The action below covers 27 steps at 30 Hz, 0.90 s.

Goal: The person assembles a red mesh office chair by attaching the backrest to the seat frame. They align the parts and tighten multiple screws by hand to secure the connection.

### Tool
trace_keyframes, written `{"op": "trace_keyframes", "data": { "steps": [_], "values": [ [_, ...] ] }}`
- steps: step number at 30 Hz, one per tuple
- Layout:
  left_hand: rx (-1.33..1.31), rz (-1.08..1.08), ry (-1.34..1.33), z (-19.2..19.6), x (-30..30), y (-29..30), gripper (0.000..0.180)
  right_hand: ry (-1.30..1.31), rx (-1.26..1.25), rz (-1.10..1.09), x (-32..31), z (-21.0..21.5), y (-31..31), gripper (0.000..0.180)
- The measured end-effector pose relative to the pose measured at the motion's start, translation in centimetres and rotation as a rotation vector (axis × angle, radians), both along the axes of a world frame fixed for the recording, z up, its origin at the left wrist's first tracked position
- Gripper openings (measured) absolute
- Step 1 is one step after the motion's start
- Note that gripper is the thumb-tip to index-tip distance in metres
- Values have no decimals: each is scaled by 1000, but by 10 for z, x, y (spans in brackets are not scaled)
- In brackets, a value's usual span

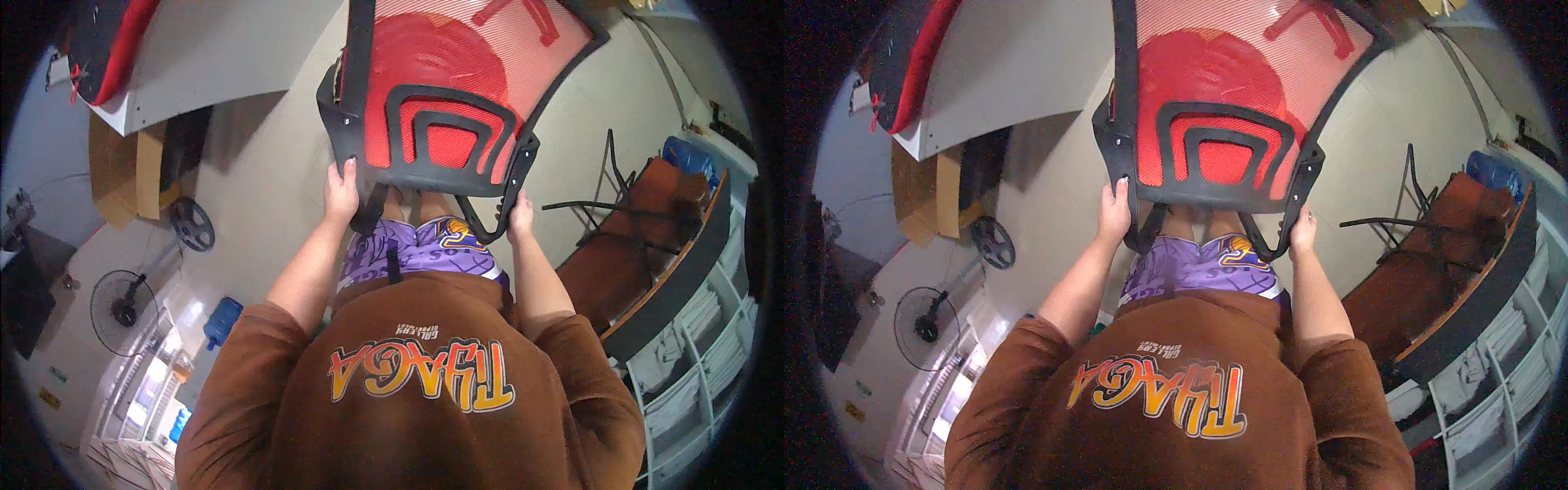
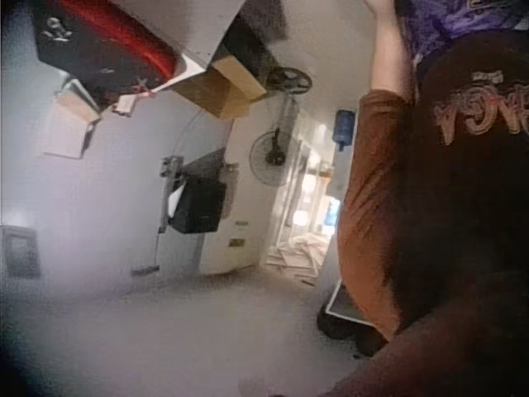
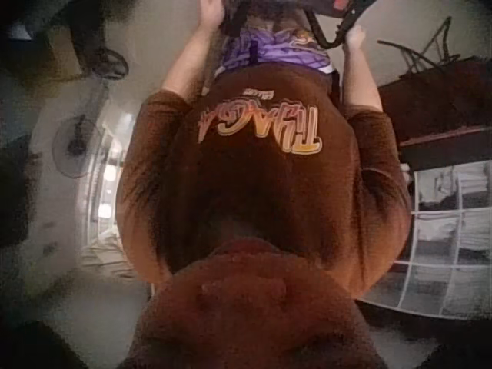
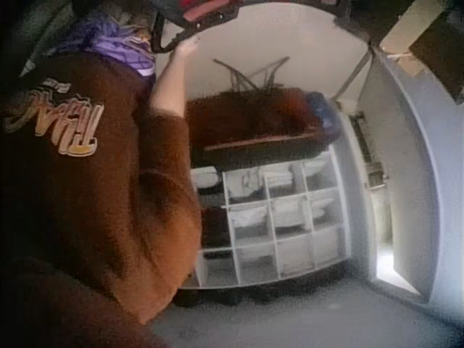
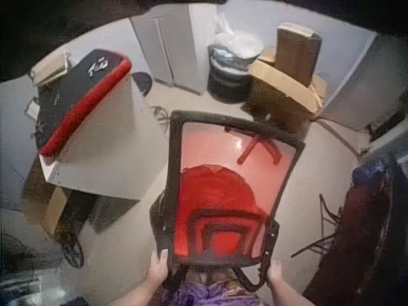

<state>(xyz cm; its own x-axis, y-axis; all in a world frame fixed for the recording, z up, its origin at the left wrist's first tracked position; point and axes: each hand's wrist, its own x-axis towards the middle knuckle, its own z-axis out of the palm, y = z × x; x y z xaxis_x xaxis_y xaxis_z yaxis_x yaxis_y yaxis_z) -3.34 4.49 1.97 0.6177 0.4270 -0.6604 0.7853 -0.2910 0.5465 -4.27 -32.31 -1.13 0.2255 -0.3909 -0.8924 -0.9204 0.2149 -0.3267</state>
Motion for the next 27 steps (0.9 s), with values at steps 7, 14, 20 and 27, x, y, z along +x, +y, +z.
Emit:
{"op": "trace_keyframes", "data": {
  "steps": [7,14,20,27],
  "values": [
    [80,43,-25,39,16,0,68,-188,-253,12,-19,-14,8,56],
    [-110,-46,-123,101,21,8,54,-283,-145,-210,-31,46,14,33],
    [-562,113,-5,224,55,30,36,-400,35,1,-1,229,33,24],
    [-575,54,-77,256,39,64,35,-555,-39,-56,-31,265,59,22]
  ]
}}
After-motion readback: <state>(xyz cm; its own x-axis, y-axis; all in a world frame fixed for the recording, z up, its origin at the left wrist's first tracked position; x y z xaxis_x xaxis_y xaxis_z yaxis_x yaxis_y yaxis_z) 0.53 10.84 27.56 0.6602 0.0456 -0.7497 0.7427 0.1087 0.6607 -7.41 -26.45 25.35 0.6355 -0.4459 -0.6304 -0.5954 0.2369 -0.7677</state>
